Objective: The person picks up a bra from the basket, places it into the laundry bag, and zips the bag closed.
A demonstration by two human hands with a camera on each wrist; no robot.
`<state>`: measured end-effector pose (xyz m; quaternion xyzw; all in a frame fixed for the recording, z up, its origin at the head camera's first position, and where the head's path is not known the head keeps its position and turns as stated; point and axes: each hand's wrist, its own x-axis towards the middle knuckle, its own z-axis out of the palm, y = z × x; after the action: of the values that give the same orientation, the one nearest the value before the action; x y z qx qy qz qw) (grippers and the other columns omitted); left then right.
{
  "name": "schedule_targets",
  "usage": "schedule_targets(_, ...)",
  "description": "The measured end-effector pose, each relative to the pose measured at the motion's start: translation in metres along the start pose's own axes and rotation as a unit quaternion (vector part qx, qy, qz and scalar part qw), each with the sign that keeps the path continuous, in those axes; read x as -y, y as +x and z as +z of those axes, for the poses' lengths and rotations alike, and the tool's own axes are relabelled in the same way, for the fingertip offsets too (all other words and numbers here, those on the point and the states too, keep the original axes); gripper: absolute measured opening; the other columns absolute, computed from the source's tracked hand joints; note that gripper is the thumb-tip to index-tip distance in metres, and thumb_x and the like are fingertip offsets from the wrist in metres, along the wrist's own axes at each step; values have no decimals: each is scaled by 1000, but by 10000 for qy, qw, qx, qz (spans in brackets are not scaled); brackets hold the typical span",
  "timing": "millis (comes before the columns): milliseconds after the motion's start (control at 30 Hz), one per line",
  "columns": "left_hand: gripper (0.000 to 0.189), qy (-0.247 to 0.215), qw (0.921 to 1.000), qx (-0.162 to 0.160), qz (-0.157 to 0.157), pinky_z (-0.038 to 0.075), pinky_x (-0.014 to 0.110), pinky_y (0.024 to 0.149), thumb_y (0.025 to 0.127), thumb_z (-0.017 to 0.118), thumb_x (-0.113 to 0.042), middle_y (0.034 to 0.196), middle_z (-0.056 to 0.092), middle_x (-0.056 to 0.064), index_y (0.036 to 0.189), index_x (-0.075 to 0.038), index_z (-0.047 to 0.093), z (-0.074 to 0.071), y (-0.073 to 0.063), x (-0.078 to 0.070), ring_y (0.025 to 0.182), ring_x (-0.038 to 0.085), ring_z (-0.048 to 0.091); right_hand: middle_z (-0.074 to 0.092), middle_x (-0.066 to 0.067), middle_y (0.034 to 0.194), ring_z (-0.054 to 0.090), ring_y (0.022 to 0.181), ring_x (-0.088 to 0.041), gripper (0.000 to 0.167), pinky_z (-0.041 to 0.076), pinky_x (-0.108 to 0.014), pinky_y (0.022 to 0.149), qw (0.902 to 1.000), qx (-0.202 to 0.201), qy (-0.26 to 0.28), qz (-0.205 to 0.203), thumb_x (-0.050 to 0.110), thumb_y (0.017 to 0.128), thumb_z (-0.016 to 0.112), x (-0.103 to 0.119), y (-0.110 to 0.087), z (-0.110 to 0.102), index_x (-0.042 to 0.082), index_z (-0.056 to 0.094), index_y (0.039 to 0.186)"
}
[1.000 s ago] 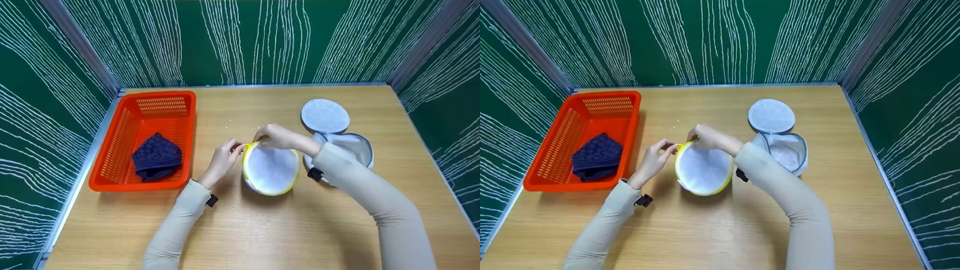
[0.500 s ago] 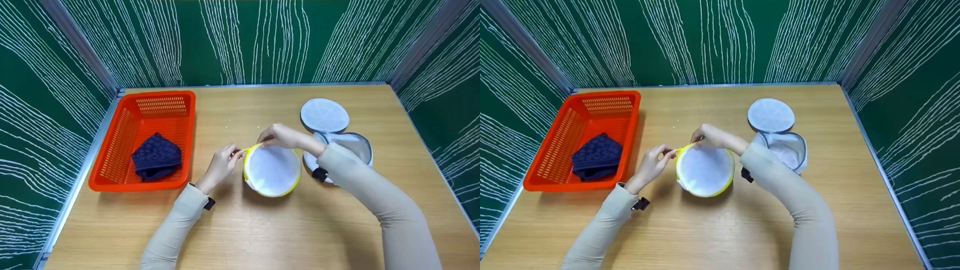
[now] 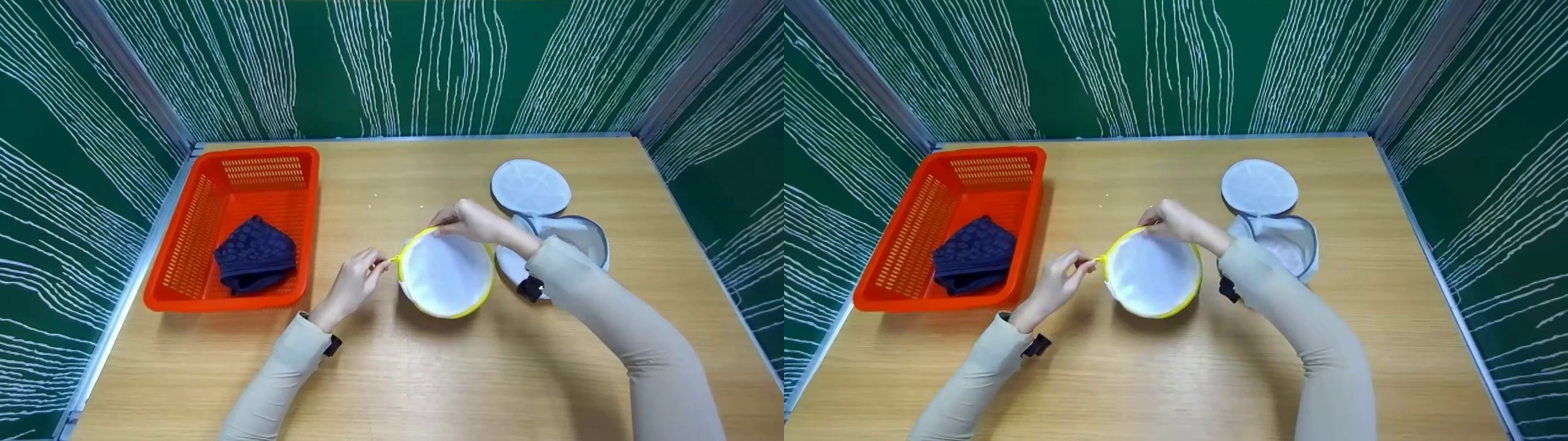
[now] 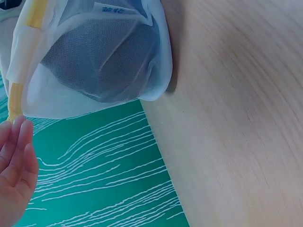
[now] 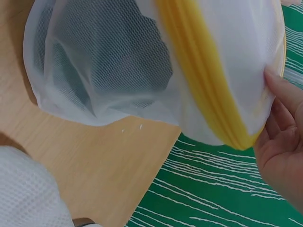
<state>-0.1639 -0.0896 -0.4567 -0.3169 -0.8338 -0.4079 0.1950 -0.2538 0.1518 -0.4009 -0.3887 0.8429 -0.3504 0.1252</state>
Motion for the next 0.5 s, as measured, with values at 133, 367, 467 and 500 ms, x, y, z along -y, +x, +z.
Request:
schedule_targets(133,6,132,9998,11,158,48,20,61,84,57,-2,74,59,8,81,3,58,-1,-5,-2,67,16,56,67,-11,90,62,85,-21,17,50,-32,72,9996,-228,56,126,11,83,60,-2,-2,1,0,68,93)
schedule_targets(367,5,316,9969,54,714,48,24,63,77,62,5,73,58,7,80,1,60,-2,-11,-6,68,17,55,67,-12,91,62,87,-21,18,50,-33,73,9987,-303,234,331,12,83,60,-5,-6,3,-1,68,94)
schedule_targets(467,2,335,9949,223,923,48,25,66,79,60,2,74,59,7,81,1,60,-3,-12,-8,70,19,56,67,-12,91,62,88,-22,18,50,-34,74,9979,-372,273,446,12,84,60,-5,-7,3,-1,68,94)
schedule_targets(500,2,328,9943,289,977,48,24,67,80,60,1,75,59,7,81,1,60,-3,-13,-8,71,20,57,67,-13,91,62,88,-22,18,49,-35,73,9978,-395,268,465,11,83,60,-5,-7,3,-1,68,94)
